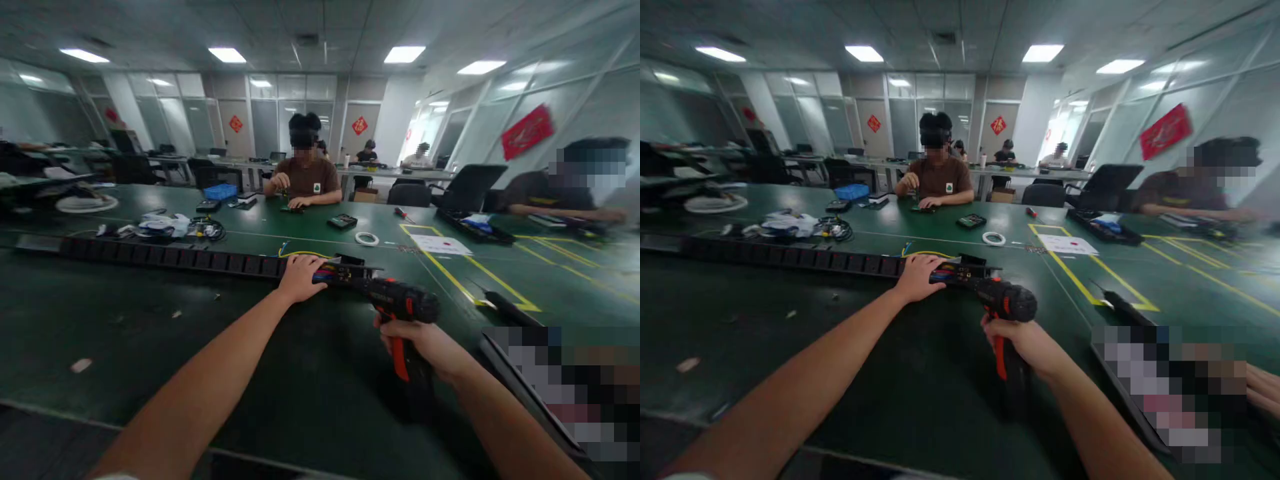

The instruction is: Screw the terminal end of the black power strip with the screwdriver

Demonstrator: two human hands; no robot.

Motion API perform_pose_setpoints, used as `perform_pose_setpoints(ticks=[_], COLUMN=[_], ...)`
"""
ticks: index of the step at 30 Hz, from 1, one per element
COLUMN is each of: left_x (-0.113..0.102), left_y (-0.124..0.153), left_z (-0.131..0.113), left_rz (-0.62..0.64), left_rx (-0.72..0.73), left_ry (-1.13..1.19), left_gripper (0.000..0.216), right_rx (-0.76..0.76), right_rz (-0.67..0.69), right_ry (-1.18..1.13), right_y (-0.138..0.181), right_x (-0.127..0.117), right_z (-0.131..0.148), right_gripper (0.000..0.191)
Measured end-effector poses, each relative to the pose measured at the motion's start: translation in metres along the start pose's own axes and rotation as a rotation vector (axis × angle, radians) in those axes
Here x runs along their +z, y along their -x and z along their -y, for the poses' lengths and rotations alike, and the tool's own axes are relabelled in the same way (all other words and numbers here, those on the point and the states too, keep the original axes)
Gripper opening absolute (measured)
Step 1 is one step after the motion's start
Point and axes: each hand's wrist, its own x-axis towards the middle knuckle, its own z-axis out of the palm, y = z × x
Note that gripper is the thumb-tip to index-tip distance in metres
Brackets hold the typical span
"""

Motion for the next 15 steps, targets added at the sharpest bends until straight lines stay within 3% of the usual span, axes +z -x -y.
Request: perform_pose_setpoints(ticks=[15], left_x=[-0.0065], left_y=[0.0001], left_z=[-0.0018], left_rz=[0.016], left_rx=[-0.009], left_ry=[0.031], left_gripper=[0.064], right_rx=[0.006], right_rz=[0.012], right_ry=[0.017], right_y=[-0.0034], right_x=[-0.001], right_z=[0.0006], right_gripper=[0.019])
